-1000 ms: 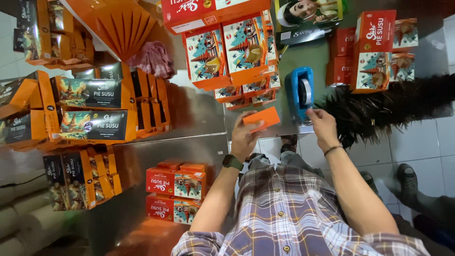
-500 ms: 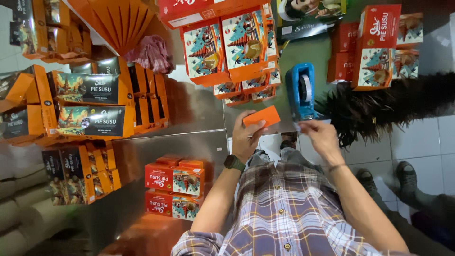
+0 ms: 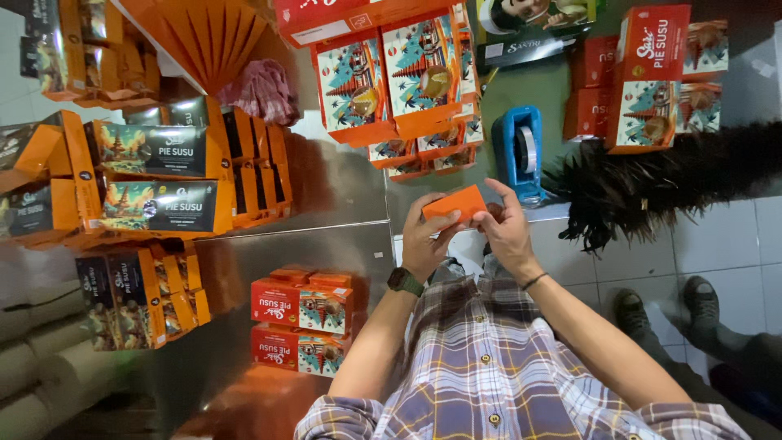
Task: The person seals several small cardboard boxes using a tape dispenser by hand.
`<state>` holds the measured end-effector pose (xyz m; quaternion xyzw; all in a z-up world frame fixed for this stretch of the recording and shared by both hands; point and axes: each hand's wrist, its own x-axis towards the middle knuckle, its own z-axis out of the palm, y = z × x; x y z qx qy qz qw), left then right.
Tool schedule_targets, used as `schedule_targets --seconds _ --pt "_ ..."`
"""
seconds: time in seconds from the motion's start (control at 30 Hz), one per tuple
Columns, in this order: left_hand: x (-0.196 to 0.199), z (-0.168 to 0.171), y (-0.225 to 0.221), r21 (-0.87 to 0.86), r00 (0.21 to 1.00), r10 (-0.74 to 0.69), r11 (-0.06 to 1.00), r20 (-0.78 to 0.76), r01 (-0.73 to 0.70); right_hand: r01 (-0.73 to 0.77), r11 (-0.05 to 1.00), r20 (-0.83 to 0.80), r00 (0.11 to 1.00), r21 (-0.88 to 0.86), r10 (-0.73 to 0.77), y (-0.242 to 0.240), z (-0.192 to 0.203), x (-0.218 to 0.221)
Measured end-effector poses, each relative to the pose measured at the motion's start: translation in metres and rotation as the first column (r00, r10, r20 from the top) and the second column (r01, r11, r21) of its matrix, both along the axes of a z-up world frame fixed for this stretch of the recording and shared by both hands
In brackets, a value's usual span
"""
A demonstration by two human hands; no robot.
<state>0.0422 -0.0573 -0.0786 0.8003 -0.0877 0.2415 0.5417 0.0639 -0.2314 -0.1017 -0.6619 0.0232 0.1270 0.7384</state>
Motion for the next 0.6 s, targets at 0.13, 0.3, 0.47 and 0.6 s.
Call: schedule_targets --seconds 0.13,0.3,0.47,0.6 --pt "0.001 0.009 0.000 -0.044 0.995 0.097 0.994 -0.009 -0.098 0.053 0.993 -0.035 0.998 0.107 -0.049 0.011 -0.033 0.004" --pt "-0.023 -0.010 0.027 -0.492 0.927 0.284 0.788 -0.244 -0.371 0.119 0.993 -0.256 0.959 -0.023 -0.121 0.010 -0.004 -0.006" --pt "-0.037 -0.024 0.032 -0.836 0.867 0.033 0.250 -0.497 -0.489 0.316 0.948 0.201 0.931 -0.021 -0.306 -0.004 0.033 0.014" --pt "-0.039 -0.041 0.032 -0.585 0.803 0.136 0.616 -0.581 -0.527 0.256 0.964 0.441 0.875 -0.077 -0.197 -0.012 0.057 0.036"
